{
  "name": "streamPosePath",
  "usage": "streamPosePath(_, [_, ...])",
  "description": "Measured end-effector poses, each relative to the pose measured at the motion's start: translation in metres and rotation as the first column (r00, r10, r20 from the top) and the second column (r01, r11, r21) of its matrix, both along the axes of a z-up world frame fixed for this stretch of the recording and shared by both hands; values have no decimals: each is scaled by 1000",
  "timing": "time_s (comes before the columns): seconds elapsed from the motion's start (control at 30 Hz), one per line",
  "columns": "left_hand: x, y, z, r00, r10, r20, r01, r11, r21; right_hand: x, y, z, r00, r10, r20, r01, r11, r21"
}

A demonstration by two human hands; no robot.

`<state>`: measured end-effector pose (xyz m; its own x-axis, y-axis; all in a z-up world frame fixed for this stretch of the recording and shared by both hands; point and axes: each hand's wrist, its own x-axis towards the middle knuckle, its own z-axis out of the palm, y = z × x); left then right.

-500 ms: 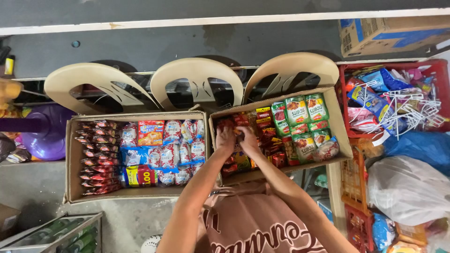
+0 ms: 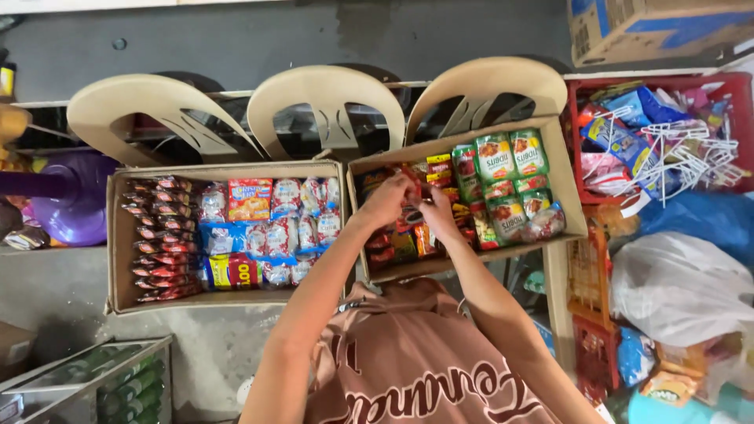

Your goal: The person organizes small snack packets, primarily instant coffee sachets, by picking them up from a cardboard box and placing them into a second box. The person repeatedly transfers items between the two boxes, arranging them in neat rows.

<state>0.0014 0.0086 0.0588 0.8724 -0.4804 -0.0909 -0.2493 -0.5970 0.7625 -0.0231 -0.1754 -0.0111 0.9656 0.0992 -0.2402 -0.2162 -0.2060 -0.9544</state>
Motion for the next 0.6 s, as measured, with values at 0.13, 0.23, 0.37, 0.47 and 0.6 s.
streamPosePath(0.13, [-7,1,19,987,127,-102,-142,976,-164,-12,2,-1,981,-8,-195,66,954,294])
streamPosePath(0.23, [-15,2,15,979,158,-129,-183,960,-211,-23,20,34,966,-106,-237,137,983,119])
streamPosePath(0.37, [-41,-1,15,870,462,-169,-491,838,-237,-29,20,-10,937,-292,-191,309,949,67])
streamPosePath(0.47, [-64,-3,-8,831,556,-8,-541,806,-241,-36,21,-19,900,-413,-140,417,909,-2])
streamPosePath(0.6, [-81,-5,-4,832,555,-14,-535,793,-291,-41,32,-22,868,-465,-172,487,864,125])
